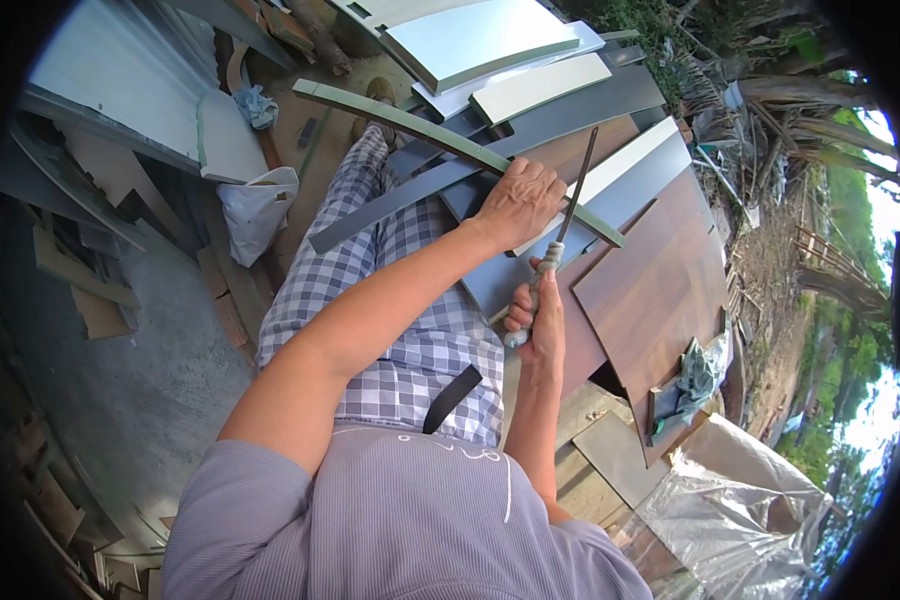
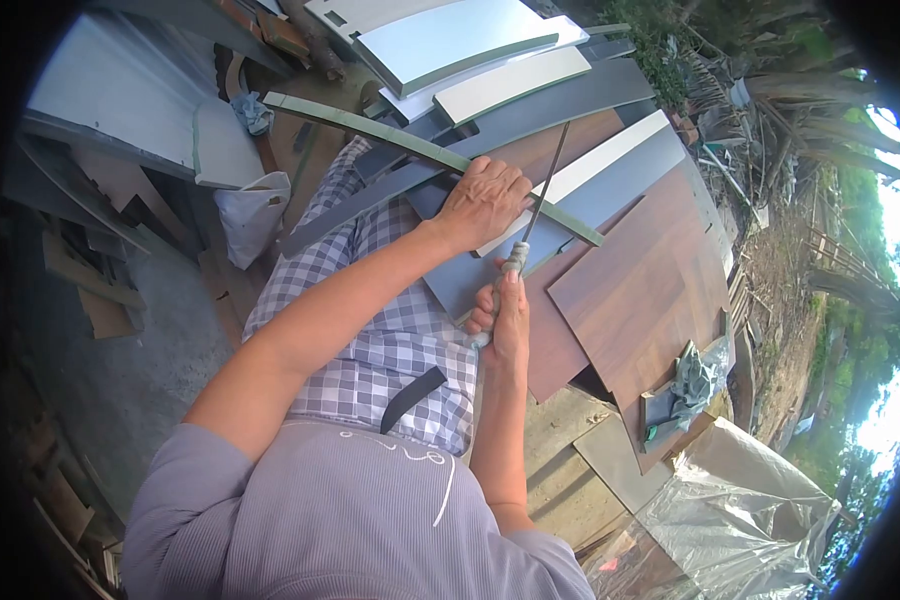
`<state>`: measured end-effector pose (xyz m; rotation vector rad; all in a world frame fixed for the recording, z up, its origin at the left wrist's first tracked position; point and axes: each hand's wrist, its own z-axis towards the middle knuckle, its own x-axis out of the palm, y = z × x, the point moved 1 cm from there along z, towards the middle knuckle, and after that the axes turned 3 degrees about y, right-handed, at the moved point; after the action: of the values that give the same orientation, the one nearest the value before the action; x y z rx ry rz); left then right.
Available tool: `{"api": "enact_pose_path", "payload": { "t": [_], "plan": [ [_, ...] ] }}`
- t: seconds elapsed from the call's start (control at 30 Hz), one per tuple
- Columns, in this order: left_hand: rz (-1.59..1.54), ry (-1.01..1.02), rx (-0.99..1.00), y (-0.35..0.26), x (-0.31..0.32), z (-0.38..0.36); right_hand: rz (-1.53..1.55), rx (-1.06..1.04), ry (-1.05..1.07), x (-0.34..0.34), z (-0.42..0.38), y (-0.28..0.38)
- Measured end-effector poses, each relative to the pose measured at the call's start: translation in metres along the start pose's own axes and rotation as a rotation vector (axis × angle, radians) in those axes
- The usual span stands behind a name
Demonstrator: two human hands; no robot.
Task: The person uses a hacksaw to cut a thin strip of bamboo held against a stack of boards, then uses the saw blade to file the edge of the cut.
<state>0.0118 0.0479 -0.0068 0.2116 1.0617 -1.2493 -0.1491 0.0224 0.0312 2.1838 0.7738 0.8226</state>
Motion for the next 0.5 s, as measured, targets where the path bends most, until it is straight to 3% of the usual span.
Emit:
{"api": "enact_pose_path", "payload": {
  "t": [0.5],
  "plan": [
    [0.037,0.014,0.000,0.000,0.004,0.000,-0.074,-0.013,-0.005,0.000,-0.018,-0.018]
  ]
}}
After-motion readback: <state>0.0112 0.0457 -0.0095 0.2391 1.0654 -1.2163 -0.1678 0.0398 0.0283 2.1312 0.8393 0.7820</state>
